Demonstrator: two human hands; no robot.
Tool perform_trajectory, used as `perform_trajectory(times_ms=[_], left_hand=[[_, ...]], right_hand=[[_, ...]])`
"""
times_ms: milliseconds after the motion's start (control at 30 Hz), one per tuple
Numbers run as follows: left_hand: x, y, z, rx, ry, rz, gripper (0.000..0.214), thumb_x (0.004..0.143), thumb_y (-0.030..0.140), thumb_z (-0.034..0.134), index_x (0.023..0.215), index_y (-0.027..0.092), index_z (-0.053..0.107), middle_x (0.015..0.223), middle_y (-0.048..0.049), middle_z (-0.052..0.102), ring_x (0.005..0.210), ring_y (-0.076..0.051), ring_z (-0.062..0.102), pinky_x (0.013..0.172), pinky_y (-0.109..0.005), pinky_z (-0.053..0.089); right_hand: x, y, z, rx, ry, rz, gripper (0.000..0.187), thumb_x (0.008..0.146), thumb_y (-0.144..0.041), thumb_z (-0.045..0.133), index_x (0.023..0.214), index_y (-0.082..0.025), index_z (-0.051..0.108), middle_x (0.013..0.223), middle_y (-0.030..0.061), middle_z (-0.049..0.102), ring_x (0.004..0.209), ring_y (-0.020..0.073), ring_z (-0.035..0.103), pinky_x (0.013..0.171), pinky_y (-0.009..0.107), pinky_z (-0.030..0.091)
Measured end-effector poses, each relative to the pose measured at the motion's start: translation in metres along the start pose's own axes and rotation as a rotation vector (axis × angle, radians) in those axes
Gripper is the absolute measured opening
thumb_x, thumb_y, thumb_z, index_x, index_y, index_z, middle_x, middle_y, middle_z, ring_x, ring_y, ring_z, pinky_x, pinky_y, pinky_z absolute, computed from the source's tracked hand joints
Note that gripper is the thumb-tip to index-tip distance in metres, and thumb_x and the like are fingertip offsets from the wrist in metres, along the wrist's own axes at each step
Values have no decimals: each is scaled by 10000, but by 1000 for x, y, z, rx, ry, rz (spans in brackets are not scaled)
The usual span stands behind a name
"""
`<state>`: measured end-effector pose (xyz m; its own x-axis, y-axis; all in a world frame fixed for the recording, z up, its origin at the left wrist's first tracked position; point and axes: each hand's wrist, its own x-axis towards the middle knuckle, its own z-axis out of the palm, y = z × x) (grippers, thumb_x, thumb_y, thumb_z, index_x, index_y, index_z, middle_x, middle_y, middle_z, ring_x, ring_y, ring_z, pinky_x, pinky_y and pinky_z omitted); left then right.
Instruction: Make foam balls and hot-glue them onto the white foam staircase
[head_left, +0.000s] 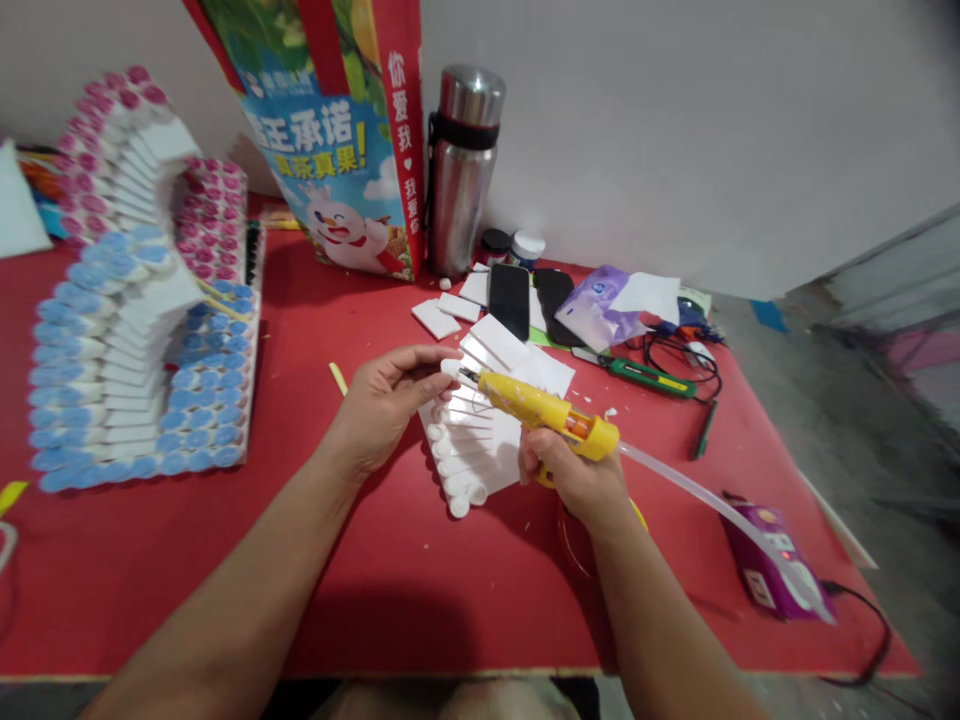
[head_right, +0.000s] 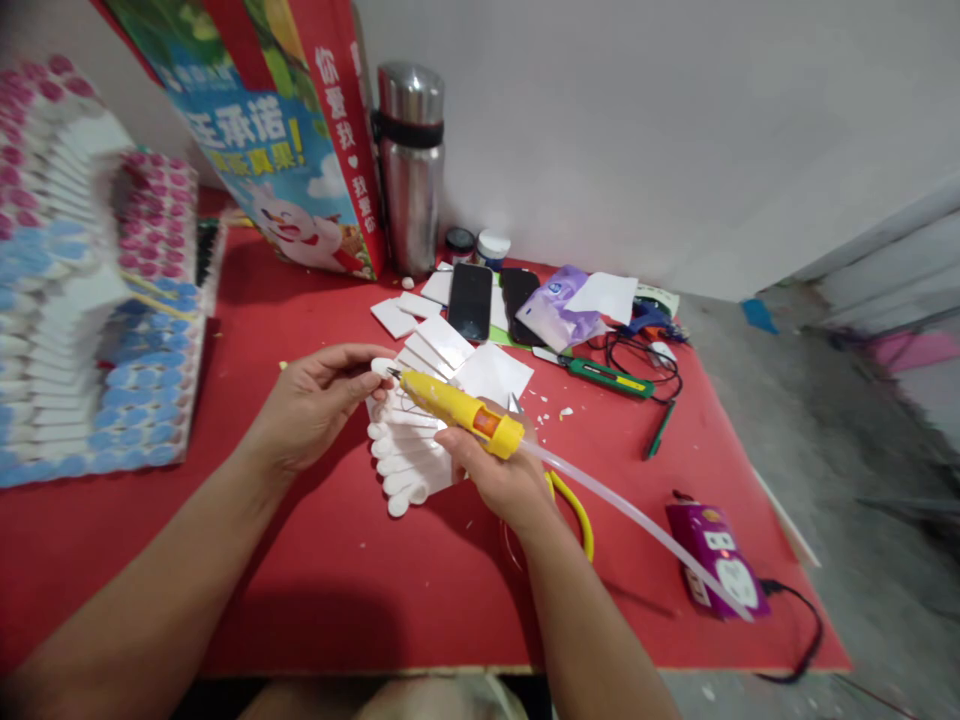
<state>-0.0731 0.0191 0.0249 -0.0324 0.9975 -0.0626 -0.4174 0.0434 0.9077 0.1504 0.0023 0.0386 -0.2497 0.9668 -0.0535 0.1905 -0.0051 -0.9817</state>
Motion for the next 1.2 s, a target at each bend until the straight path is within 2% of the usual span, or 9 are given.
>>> perform_trajectory(times_ms=[233,500,767,900,1000,1200], left_hand=[[0,0,-1,-20,-10,-5,244,743,211,867,983,198,824,907,-43,785,757,-121,691,750,-244,567],[1,2,1,-57,-9,0,228,728,202,873,952,205,828,908,-35,786,765,-112,692,756,-230,572],[1,4,0,-162,-40,-54,257,703,204,904,941,168,815,885,-39,773,753,-100,693,763,-211,570],[0,5,-1,-229,-65,-104,247,715,181,897,937,155,793,860,-45,761,731,-106,684,719,-214,569],[0,6,-2,-271,-76,-113,226,731,161,886,931,145,782,858,-47,757,730,-101,684,690,-192,559],[0,7,-2,-281,-95,-133,234,727,165,894,932,134,786,839,-51,758,700,-92,678,646,-169,549]], right_hand=[[0,4,-3,-38,-6,-22,488,878,-600,683,607,-207,582,495,-14,583,447,117,539,465,262,400],[1,5,-3,-105,-36,-40,502,896,-630,656,623,-213,599,486,-12,575,426,124,529,445,276,387],[0,2,-2,-42,-23,-42,548,890,-667,642,585,-213,613,536,14,596,495,159,588,482,302,433],[-1,-5,-2,10,-77,-86,483,875,-686,647,743,-225,708,646,42,672,590,203,634,559,345,491],[-2,-8,-1,8,-91,-75,452,873,-682,651,844,-240,740,639,27,666,560,204,626,549,350,493],[-4,-12,0,29,-78,-87,426,878,-650,663,818,-234,734,685,26,658,575,182,616,523,322,468]])
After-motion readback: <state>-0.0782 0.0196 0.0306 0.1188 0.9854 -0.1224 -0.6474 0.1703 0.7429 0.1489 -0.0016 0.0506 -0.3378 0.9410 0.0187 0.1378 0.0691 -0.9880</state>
